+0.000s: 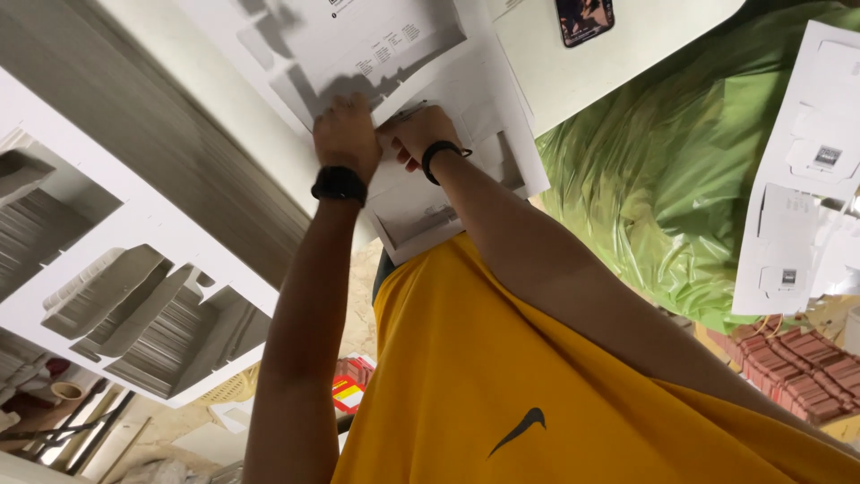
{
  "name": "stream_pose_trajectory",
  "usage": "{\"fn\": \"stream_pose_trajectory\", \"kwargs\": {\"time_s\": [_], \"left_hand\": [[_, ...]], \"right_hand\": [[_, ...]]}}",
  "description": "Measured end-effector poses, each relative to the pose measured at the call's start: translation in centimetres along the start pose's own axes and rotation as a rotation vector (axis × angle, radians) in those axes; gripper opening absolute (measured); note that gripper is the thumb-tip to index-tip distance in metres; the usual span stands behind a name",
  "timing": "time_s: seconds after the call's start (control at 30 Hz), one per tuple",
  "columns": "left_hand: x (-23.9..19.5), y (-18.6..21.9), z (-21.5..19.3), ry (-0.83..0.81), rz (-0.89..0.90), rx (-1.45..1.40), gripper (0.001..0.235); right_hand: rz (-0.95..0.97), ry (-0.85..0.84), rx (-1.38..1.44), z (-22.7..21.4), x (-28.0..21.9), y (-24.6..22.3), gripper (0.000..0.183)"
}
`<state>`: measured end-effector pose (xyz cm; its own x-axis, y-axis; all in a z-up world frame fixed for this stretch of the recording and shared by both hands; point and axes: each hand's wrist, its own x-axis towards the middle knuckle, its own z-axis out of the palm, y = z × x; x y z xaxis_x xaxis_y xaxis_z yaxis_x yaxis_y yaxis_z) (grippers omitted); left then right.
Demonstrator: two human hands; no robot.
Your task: Assembling cardboard boxes by punching out pre-cut sections, folding along scored lines, and stacking the finished products.
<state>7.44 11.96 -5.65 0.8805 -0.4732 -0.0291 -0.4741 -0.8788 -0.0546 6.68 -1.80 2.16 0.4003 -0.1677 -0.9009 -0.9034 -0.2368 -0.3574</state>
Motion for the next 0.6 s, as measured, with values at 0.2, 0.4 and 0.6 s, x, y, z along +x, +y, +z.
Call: {"fn": "stream_pose_trajectory", "kwargs": {"time_s": [0.2, 0.4, 0.6], "left_hand": [[2.6, -3.2, -4.3, -0.609, -0.133, -0.549, 0.054], [-3.5, -2.8, -2.0, 0.361, -0.53, -0.938, 0.026], [-8.3, 0.7, -0.3, -0.2, -0.996, -1.03, 0.054]], "right_hand": [[0.153, -0.032, 0.074, -0.9, -3.1, -2.1, 0.037], [0.144, -0.002, 0.067, -0.9, -3.3, -2.1, 0.043], [0.095, 0.028, 0.049, -0.1, -2.8, -0.6, 0.044]]}}
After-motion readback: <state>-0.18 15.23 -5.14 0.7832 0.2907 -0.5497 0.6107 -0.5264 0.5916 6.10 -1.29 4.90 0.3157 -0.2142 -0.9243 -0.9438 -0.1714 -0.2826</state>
